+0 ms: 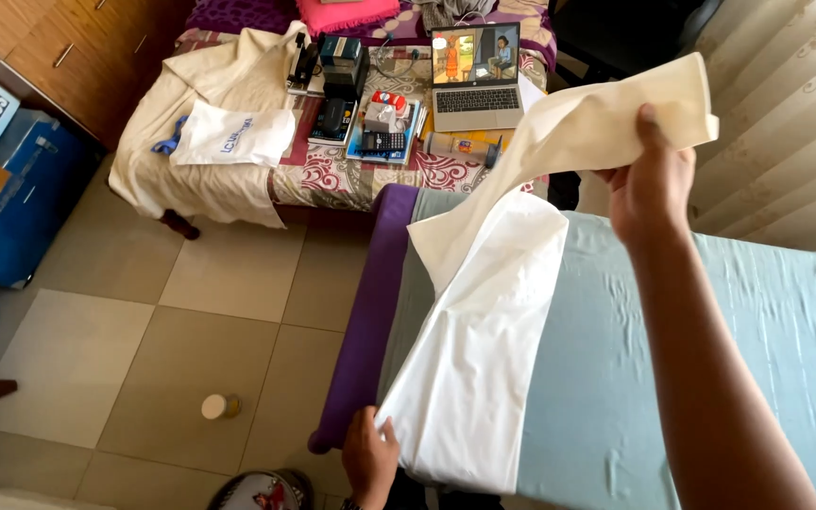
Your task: Ironing and folding a white long-sleeved shirt.
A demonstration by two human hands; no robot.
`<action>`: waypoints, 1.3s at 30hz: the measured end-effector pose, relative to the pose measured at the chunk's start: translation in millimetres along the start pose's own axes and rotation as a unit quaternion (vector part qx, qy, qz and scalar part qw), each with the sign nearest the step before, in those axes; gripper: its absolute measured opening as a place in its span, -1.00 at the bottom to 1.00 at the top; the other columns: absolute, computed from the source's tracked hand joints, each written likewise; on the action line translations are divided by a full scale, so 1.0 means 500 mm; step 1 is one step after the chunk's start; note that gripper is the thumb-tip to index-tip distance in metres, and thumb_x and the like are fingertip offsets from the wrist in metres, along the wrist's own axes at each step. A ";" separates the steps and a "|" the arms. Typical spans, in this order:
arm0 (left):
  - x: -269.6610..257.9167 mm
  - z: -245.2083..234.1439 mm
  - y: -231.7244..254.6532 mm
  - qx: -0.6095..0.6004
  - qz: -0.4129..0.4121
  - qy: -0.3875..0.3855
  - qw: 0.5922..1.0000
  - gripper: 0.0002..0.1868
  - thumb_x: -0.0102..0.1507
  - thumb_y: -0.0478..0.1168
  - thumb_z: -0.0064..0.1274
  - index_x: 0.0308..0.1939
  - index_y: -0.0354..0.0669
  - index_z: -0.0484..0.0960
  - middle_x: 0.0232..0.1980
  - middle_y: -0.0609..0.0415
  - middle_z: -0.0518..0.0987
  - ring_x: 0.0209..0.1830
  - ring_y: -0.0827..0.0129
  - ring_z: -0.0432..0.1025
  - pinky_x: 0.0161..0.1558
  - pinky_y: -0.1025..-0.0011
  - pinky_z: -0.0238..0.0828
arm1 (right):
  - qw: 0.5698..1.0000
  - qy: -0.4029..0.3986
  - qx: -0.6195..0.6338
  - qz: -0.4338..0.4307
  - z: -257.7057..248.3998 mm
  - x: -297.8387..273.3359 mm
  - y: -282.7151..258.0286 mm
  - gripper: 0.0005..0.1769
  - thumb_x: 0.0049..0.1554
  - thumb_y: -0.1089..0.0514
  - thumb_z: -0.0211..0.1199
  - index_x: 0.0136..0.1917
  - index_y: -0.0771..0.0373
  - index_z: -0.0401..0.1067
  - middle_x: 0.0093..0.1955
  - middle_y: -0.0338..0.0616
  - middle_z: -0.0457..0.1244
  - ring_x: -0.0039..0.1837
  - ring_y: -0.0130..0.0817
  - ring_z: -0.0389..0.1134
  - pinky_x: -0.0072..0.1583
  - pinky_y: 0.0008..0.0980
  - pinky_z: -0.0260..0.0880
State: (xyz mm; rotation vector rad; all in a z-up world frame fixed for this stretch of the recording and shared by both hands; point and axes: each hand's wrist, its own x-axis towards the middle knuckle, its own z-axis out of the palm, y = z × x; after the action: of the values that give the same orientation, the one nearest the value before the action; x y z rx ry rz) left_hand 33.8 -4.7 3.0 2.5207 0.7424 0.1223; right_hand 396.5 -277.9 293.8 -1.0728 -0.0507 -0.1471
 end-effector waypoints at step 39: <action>-0.343 0.045 0.086 -0.027 0.017 0.046 0.998 -0.82 0.25 -0.32 -0.01 -0.06 -0.12 0.52 -0.10 0.04 0.55 -0.05 0.10 0.46 -0.09 0.18 0.43 | 0.886 0.061 -0.460 0.026 -0.488 -0.226 0.394 -0.62 0.22 0.13 0.36 0.29 0.18 0.45 0.26 -0.19 0.31 0.29 -0.17 0.29 0.28 -0.21 0.27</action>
State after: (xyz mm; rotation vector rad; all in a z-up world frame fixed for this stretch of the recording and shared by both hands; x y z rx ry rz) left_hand -85.6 -136.4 14.1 2.4901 0.7238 0.2685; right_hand 305.8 -389.2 -7.3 -2.0127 0.1823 -0.1953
